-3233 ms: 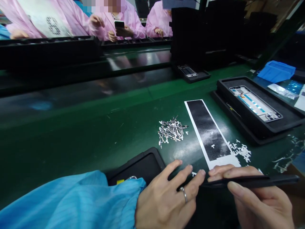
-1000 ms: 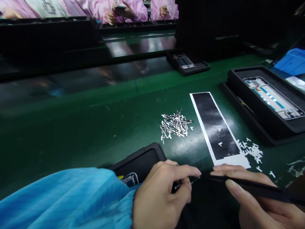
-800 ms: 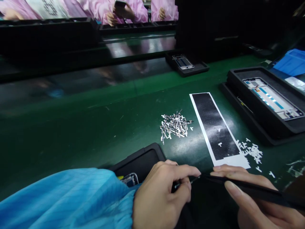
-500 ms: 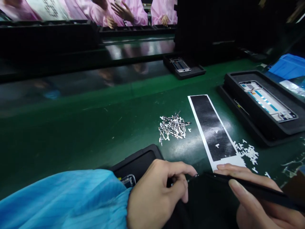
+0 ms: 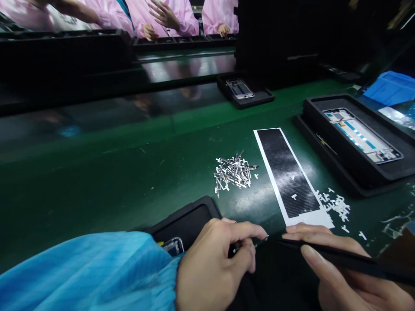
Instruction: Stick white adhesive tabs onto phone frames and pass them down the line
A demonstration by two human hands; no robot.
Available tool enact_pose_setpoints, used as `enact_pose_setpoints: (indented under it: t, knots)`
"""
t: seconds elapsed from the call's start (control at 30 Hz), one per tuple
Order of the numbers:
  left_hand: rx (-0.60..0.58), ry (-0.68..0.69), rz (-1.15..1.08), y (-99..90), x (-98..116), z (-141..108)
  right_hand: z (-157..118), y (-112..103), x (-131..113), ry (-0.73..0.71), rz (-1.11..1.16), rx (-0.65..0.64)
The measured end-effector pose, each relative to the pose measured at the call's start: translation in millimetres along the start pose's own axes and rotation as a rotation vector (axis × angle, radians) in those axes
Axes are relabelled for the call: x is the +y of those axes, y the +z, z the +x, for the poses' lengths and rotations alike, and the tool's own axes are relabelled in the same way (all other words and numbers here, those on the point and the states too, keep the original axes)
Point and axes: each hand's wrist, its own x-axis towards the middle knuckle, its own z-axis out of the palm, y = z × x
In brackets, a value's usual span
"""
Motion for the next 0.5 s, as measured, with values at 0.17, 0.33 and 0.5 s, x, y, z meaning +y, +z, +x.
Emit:
enact_pose_setpoints:
  t: [0.17,0.33,0.5]
  knots:
    - [0.005,0.003,0.003,-0.7,-0.3,-0.2,3.3,-2.5,1.4,-0.012,-0.013,-0.020]
    - [0.007,0.006,0.000,-0.4,1.0,0.5,7.1,-6.0,3.0,-0.075,-0.044,-0.101]
    - [0.019,0.009,-0.005,1.2,0.1,-0.7,2.6,-1.3,0.9,-0.014,-0.023,-0.005]
